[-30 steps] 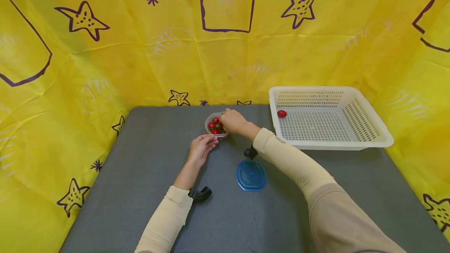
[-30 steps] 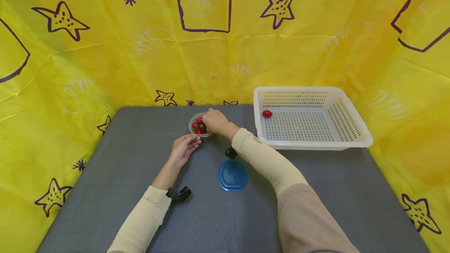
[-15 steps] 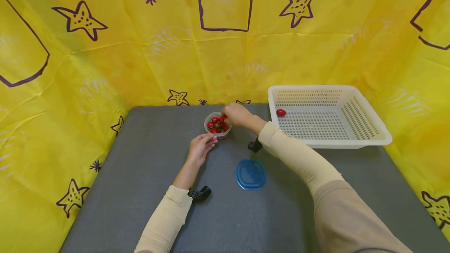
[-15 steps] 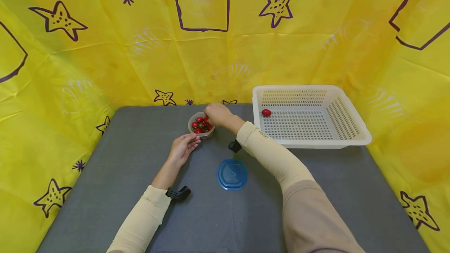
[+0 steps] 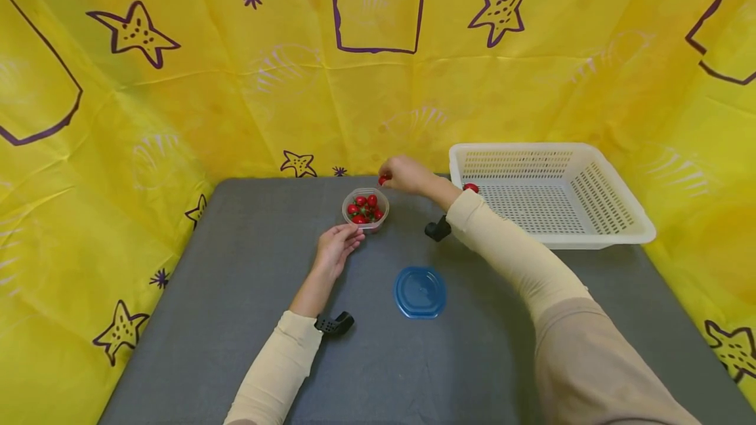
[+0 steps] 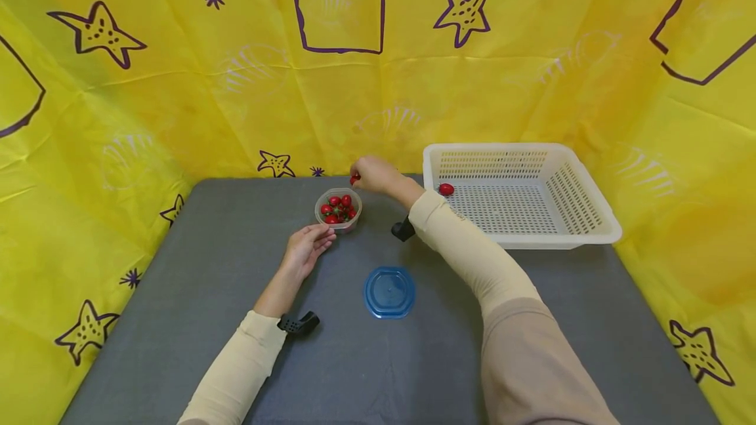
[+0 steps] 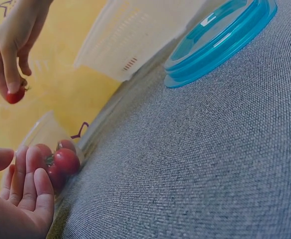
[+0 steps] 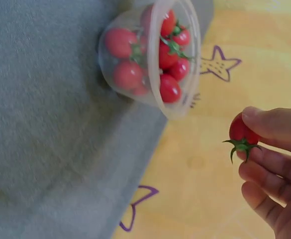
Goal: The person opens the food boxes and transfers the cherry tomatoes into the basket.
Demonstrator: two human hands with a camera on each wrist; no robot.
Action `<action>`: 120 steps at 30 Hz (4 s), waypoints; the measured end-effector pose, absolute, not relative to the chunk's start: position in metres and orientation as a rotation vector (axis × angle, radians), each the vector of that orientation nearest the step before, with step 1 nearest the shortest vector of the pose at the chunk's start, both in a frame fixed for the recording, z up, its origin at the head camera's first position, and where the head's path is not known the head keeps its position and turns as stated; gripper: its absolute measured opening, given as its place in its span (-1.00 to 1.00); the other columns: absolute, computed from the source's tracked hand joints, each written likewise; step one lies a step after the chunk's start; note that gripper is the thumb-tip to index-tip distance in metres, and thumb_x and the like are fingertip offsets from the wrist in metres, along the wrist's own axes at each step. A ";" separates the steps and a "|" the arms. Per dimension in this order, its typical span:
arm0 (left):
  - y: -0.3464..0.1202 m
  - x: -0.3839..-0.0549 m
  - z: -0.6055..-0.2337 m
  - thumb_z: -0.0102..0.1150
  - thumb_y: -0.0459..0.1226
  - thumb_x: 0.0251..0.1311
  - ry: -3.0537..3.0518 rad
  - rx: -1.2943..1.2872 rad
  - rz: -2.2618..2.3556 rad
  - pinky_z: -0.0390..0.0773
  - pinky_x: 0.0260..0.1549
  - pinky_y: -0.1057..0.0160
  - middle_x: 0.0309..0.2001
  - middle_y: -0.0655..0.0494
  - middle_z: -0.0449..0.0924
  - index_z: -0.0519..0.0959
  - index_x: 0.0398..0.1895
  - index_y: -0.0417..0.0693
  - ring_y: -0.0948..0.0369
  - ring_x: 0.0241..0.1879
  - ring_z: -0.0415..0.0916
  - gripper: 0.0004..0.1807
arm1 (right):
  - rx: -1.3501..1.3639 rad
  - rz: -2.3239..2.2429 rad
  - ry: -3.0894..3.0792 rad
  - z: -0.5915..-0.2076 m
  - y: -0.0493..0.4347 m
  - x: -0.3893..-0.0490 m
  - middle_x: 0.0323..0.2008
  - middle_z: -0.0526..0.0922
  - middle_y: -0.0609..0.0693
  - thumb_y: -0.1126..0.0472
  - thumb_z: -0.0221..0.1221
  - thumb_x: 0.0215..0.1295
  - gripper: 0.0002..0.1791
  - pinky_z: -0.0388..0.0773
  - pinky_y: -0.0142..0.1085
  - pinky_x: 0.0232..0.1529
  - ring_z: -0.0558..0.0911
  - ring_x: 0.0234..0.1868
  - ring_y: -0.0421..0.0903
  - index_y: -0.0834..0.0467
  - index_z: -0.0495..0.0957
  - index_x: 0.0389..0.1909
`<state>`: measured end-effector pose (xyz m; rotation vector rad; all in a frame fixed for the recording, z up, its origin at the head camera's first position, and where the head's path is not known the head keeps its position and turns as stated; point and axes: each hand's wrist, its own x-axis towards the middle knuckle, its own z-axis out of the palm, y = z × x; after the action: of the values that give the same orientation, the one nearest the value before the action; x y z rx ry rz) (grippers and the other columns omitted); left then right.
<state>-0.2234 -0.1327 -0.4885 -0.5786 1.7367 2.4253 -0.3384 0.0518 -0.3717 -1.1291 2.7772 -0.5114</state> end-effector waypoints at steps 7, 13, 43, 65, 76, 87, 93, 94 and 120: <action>-0.133 -0.224 -0.489 0.10 -0.33 0.34 1.745 -0.578 2.423 0.61 -0.29 0.38 -0.49 0.22 0.66 0.52 -0.12 -0.23 0.35 -0.44 0.65 -0.86 | -1.074 -0.589 2.792 -0.360 0.068 -0.345 -0.17 0.72 0.22 0.27 0.23 0.28 -0.77 0.58 -0.09 -0.04 0.66 -0.14 0.10 0.33 0.65 -0.12; -0.133 -0.224 -0.490 0.09 -0.33 0.35 1.751 -0.576 2.416 0.61 -0.27 0.39 -0.48 0.24 0.66 0.51 -0.09 -0.25 0.36 -0.43 0.65 -0.83 | -1.026 -0.629 2.829 -0.354 0.084 -0.353 -0.18 0.72 0.24 0.27 0.25 0.26 -0.76 0.58 -0.08 -0.02 0.66 -0.13 0.12 0.35 0.64 -0.13; -0.132 -0.224 -0.490 0.12 -0.32 0.34 1.730 -0.596 2.419 0.62 -0.28 0.39 -0.48 0.21 0.67 0.52 -0.12 -0.21 0.34 -0.43 0.66 -0.85 | -0.598 -0.648 2.938 -0.349 0.179 -0.383 -0.04 0.65 0.38 0.27 0.21 0.27 -0.67 0.51 0.03 0.05 0.61 -0.03 0.25 0.44 0.58 -0.05; -0.132 -0.223 -0.491 0.10 -0.36 0.33 1.729 -0.582 2.455 0.60 -0.34 0.40 -0.52 0.24 0.66 0.52 -0.21 -0.18 0.36 -0.48 0.64 -0.94 | -0.430 -0.566 2.949 -0.387 0.219 -0.383 -0.24 0.68 0.31 0.28 0.21 0.23 -0.76 0.47 -0.04 -0.10 0.54 -0.23 0.16 0.41 0.62 -0.21; -0.135 -0.225 -0.492 0.11 -0.36 0.33 1.720 -0.583 2.457 0.61 -0.35 0.40 -0.52 0.24 0.67 0.52 -0.18 -0.20 0.35 -0.47 0.65 -0.92 | -0.420 -0.546 2.948 -0.404 0.220 -0.386 -0.24 0.68 0.32 0.31 0.22 0.20 -0.77 0.44 0.02 -0.04 0.54 -0.20 0.20 0.42 0.61 -0.22; -0.137 -0.223 -0.492 0.10 -0.35 0.34 1.717 -0.578 2.459 0.60 -0.35 0.42 -0.52 0.23 0.66 0.51 -0.18 -0.21 0.35 -0.47 0.64 -0.91 | -0.371 -0.527 2.902 -0.420 0.221 -0.384 -0.25 0.67 0.32 0.34 0.22 0.16 -0.80 0.46 0.04 0.00 0.55 -0.19 0.19 0.42 0.61 -0.25; -0.137 -0.224 -0.494 0.12 -0.34 0.33 1.738 -0.574 2.444 0.61 -0.34 0.40 -0.51 0.22 0.66 0.52 -0.17 -0.23 0.35 -0.45 0.64 -0.89 | -0.355 -0.474 2.905 -0.429 0.225 -0.386 -0.31 0.67 0.28 0.32 0.20 0.17 -0.82 0.45 0.03 0.00 0.55 -0.21 0.18 0.39 0.61 -0.31; -0.137 -0.224 -0.494 0.12 -0.34 0.33 1.744 -0.573 2.440 0.61 -0.33 0.40 -0.51 0.22 0.66 0.52 -0.17 -0.23 0.35 -0.45 0.64 -0.89 | -0.356 -0.459 2.909 -0.429 0.226 -0.386 -0.31 0.67 0.29 0.32 0.20 0.16 -0.82 0.45 0.04 0.00 0.55 -0.21 0.19 0.40 0.61 -0.31; -0.135 -0.224 -0.493 0.12 -0.34 0.33 1.735 -0.579 2.454 0.62 -0.35 0.40 -0.50 0.21 0.67 0.52 -0.21 -0.19 0.33 -0.46 0.65 -0.92 | -0.248 -0.441 2.821 -0.438 0.233 -0.387 -0.17 0.64 0.34 0.37 0.14 0.22 -0.78 0.46 0.04 0.02 0.53 -0.14 0.19 0.42 0.59 -0.18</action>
<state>-0.2243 -0.1347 -0.4931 -0.5793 1.7347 2.4539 -0.3866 0.2327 -0.4377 -0.2477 2.8210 -0.4407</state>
